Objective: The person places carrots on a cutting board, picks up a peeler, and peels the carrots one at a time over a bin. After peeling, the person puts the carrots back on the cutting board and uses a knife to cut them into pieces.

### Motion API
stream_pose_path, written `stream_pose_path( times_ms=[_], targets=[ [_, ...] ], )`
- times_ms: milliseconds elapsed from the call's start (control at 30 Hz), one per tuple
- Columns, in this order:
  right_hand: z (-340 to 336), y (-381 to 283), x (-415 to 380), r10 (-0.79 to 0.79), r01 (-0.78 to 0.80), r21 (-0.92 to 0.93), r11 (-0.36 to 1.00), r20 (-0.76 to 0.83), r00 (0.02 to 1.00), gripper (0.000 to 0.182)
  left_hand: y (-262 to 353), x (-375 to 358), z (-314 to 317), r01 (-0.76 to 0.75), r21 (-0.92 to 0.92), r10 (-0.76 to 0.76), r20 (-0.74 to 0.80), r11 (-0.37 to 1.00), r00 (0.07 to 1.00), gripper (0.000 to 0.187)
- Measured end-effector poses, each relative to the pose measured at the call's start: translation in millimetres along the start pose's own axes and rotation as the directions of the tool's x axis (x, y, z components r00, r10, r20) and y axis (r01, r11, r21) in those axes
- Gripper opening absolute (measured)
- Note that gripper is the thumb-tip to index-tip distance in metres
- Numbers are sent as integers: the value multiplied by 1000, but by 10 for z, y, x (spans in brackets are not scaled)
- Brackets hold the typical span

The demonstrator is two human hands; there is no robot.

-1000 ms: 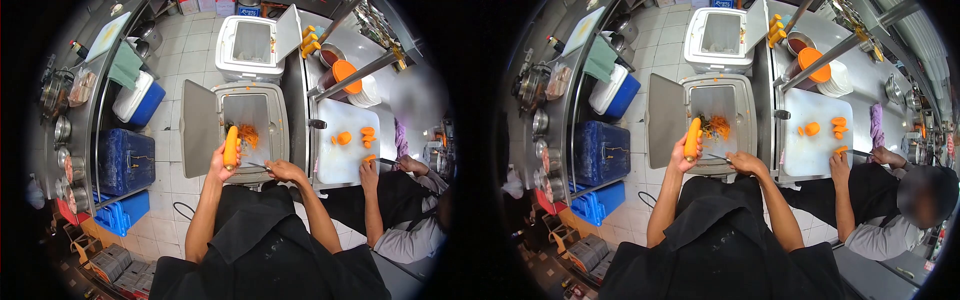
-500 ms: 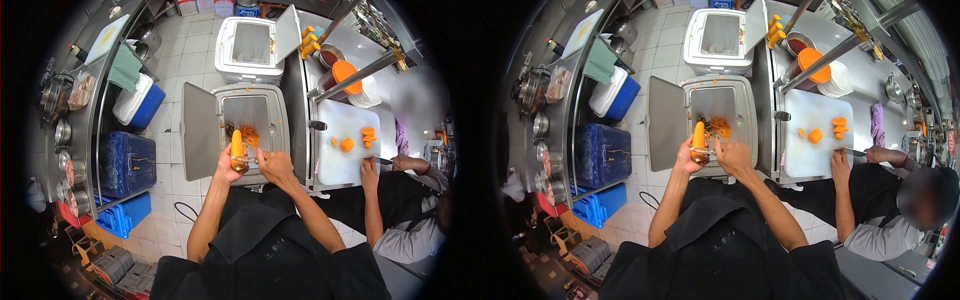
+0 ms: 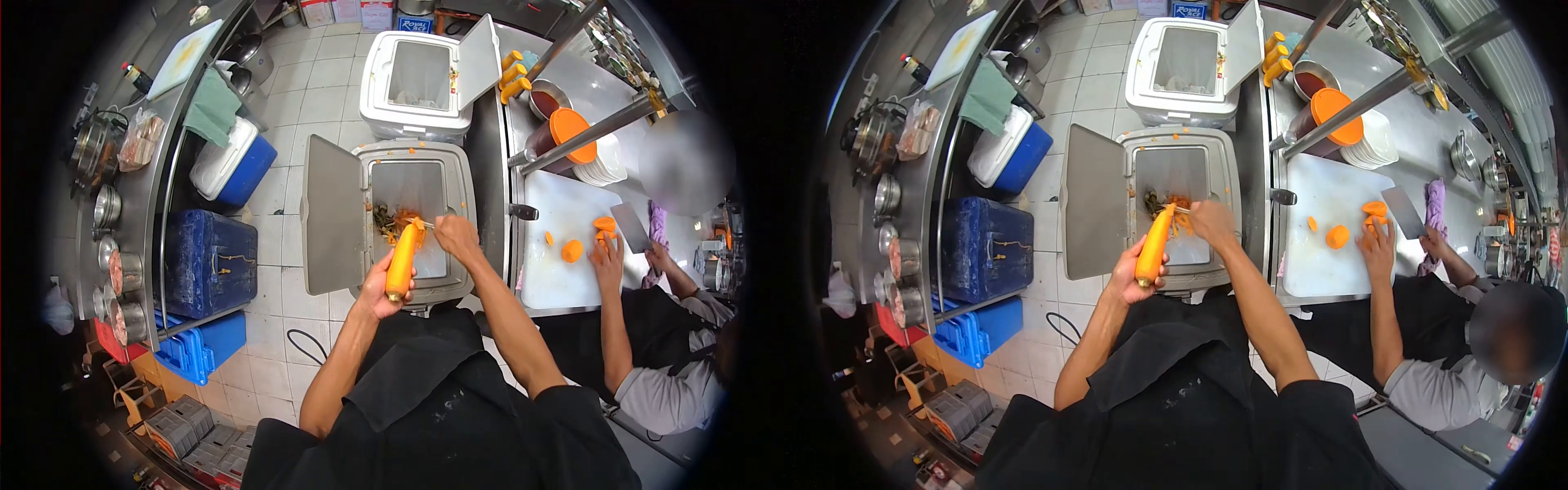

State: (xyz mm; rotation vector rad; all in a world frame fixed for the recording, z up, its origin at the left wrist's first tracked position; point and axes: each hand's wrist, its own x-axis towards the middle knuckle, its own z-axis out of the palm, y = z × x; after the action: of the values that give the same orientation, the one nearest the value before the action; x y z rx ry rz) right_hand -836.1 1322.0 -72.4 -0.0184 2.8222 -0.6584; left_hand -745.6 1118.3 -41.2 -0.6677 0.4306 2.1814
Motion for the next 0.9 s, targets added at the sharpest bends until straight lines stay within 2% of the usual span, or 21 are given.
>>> stream_pose_path(
  times_ms=[33,167,233,267,333,433,467,500,533,567,633,667,733,767,800,867,900],
  targets=[
    [63,148,64,83,-82,-30,996,33,996,47,-4,-45,76,30,-43,-27,65,999,998,48],
    [65,385,50,141,-136,-42,990,120,983,47,-20,-92,113,5,-135,-2,20,991,1000,49],
    [-148,241,-112,121,-121,-22,992,20,992,48,-39,26,-35,-40,-119,33,-62,992,998,49],
    [-334,59,-230,118,-118,-24,993,23,993,48,-39,78,-107,-42,-123,35,-63,992,997,49],
    [-640,-425,-545,-51,51,-43,998,-13,999,49,-45,145,-216,10,-166,-15,-33,986,999,48],
    [-632,-654,-916,-95,95,-37,995,-17,995,49,-60,155,-84,3,-175,-18,-85,985,996,48],
    [-706,-716,-1021,-230,232,-65,971,31,973,40,-80,199,-53,12,-173,-26,-84,985,996,48],
    [-751,-738,-1066,-362,368,-87,926,81,929,31,-89,262,-24,-12,-216,-22,-153,976,988,48],
    [-750,-711,-1052,-359,365,-89,927,78,930,31,-91,301,-9,-41,-257,-18,-222,965,975,48],
    [-724,-667,-1031,-390,397,-119,910,75,918,28,-100,285,-28,-39,-256,-20,-223,966,975,48],
    [-576,-536,-932,-488,487,-212,847,55,871,20,-103,231,-89,-38,-161,33,-36,986,999,51],
    [-461,-473,-853,-492,491,-211,845,55,869,20,-125,211,-104,-43,-161,37,-37,986,999,51],
    [-263,-359,-605,-393,388,-193,901,12,919,39,-130,185,-93,-38,-54,34,-73,998,997,49],
    [-188,-279,-449,-218,219,-106,970,16,976,38,-146,140,-96,4,-50,-3,31,999,1000,49],
    [-105,-188,-293,-36,37,-17,999,36,999,39,-183,66,-40,4,-50,-3,25,999,1000,49],
    [126,136,-54,160,-156,-59,986,74,984,42,-205,-43,126,77,-148,-60,118,986,991,48],
    [293,394,7,163,-159,-51,986,72,984,42,-216,-60,125,55,-163,-29,158,985,987,47]
  ],
)
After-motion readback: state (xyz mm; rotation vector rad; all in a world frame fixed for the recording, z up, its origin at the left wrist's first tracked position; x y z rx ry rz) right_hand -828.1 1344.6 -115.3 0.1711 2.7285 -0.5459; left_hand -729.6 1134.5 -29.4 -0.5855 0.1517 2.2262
